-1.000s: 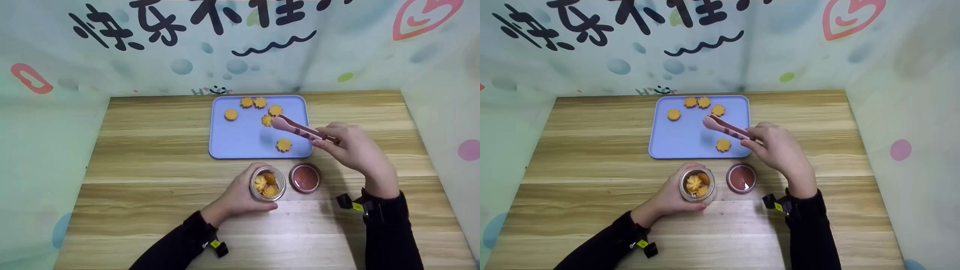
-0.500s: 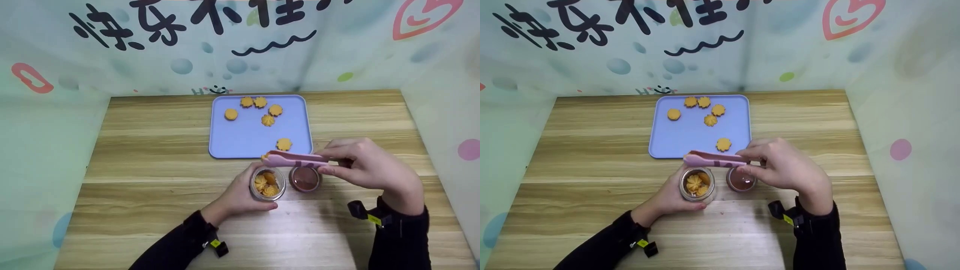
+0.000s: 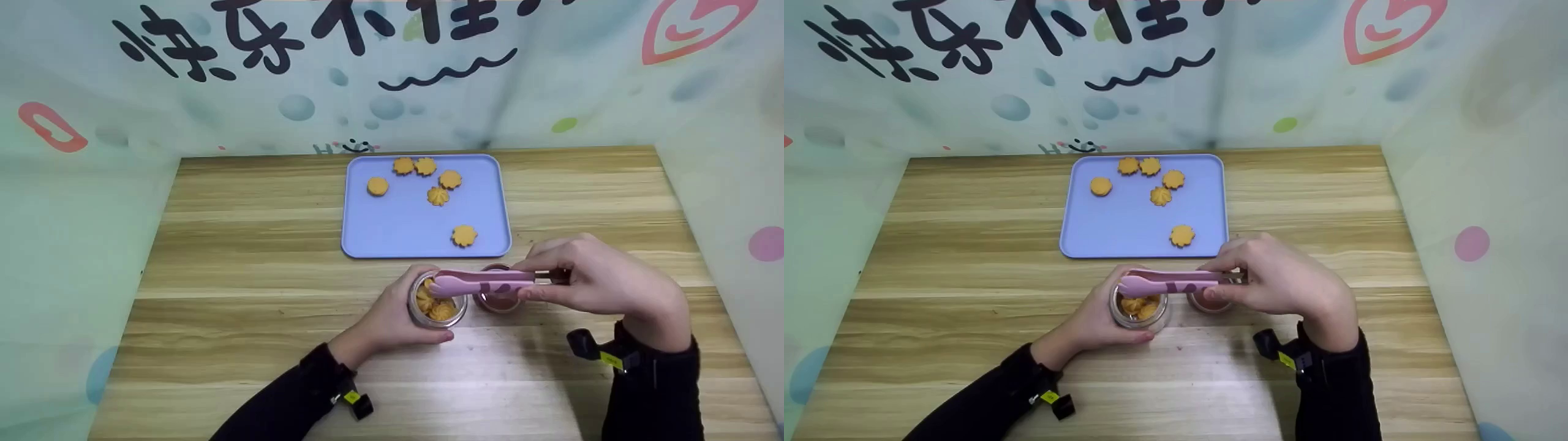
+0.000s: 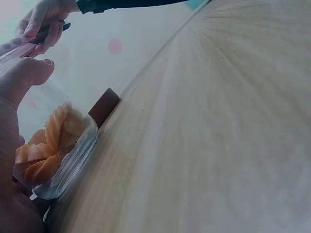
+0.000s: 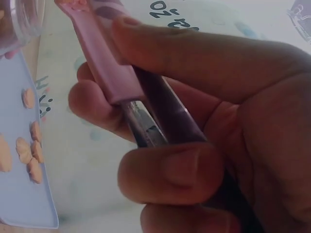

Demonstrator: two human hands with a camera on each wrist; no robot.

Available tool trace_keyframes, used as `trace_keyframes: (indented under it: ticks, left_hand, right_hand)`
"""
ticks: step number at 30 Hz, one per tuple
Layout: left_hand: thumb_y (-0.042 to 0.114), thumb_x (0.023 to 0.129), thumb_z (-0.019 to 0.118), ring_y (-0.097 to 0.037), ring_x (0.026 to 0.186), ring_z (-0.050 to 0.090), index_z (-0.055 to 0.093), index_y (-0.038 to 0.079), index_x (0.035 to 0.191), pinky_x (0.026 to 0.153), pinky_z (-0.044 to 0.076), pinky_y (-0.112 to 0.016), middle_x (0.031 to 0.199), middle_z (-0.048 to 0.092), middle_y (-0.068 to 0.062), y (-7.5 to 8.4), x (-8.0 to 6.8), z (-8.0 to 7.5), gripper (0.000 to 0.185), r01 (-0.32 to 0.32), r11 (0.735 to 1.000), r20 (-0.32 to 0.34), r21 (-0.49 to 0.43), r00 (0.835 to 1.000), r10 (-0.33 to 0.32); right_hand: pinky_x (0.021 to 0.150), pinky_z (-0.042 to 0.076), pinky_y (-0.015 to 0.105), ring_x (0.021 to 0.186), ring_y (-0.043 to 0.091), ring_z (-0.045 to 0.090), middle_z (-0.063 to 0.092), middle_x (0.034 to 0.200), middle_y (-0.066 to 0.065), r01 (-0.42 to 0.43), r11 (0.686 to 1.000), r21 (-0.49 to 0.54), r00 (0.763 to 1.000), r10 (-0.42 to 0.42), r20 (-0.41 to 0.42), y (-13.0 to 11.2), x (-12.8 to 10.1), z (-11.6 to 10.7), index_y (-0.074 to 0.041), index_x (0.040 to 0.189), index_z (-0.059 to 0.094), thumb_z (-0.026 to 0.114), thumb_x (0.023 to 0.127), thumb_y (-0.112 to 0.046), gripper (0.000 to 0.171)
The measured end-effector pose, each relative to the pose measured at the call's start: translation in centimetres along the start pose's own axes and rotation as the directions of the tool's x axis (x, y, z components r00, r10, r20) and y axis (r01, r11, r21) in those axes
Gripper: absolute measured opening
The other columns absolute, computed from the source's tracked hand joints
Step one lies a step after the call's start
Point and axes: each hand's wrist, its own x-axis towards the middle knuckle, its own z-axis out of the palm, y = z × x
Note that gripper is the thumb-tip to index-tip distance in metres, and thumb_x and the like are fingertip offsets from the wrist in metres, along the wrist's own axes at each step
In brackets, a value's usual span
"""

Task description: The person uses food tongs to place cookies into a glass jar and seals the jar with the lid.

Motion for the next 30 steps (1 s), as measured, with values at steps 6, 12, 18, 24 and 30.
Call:
trace_keyframes:
  ticks: [6, 12, 18, 24, 30]
  left_hand:
    - [0.046, 0.056, 0.089, -0.007, 0.113, 0.057, 0.037, 0.037, 0.132, 0.1, 0.048, -0.027, 0.123, 0.056, 0.015, 0.1, 0.0, -0.1, 0.093, 0.012, 1.0, 0.012, -0.01, 1.0, -0.012]
    - [0.046, 0.056, 0.089, -0.01, 0.111, 0.058, 0.037, 0.036, 0.133, 0.098, 0.05, -0.026, 0.123, 0.056, 0.014, 0.0, 0.0, 0.0, 0.093, 0.008, 1.0, 0.013, -0.023, 1.0, -0.008]
    - [0.046, 0.057, 0.089, -0.008, 0.112, 0.058, 0.037, 0.035, 0.133, 0.1, 0.049, -0.026, 0.124, 0.056, 0.014, 0.0, 0.0, 0.0, 0.093, 0.004, 0.999, 0.015, -0.034, 1.0, -0.003]
    - [0.038, 0.058, 0.09, -0.018, 0.113, 0.059, 0.039, 0.03, 0.133, 0.102, 0.048, -0.034, 0.124, 0.057, 0.011, 1.2, -0.2, -0.3, 0.091, 0.014, 0.998, 0.019, -0.062, 1.0, -0.012]
    - [0.033, 0.059, 0.091, -0.011, 0.115, 0.057, 0.039, 0.031, 0.133, 0.106, 0.044, -0.036, 0.126, 0.058, 0.008, 2.7, -0.3, -0.7, 0.091, 0.026, 0.999, 0.016, -0.038, 1.0, -0.025]
  right_hand:
    - [0.057, 0.042, 0.01, 0.067, -0.002, 0.051, 0.063, 0.087, -0.018, -0.012, 1.0, -0.003, 1.0, 0.012, 0.006, 0.0, -0.1, 0.0, -0.029, 0.109, 0.07, 0.072, 0.085, -0.028, 0.025]
    - [0.059, 0.047, 0.013, 0.069, -0.002, 0.054, 0.063, 0.088, -0.019, -0.055, 0.998, -0.015, 0.996, 0.056, 0.072, -0.2, 0.2, 0.2, -0.031, 0.099, 0.07, 0.068, 0.086, -0.036, 0.014]
    - [0.062, 0.05, 0.016, 0.071, -0.002, 0.055, 0.065, 0.09, -0.018, -0.058, 0.998, -0.022, 0.994, 0.06, 0.087, -0.3, 0.3, 0.3, -0.029, 0.098, 0.071, 0.068, 0.087, -0.035, 0.013]
    - [0.049, 0.037, 0.009, 0.058, -0.001, 0.045, 0.061, 0.084, -0.019, -0.056, 0.998, -0.006, 0.997, 0.057, 0.044, -0.6, 0.4, 0.4, -0.032, 0.11, 0.069, 0.072, 0.082, -0.039, 0.029]
    - [0.049, 0.034, 0.006, 0.055, 0.001, 0.044, 0.059, 0.081, -0.018, -0.008, 1.0, 0.02, 0.999, 0.008, -0.038, -0.9, 0.4, 0.1, -0.034, 0.114, 0.067, 0.075, 0.081, -0.032, 0.034]
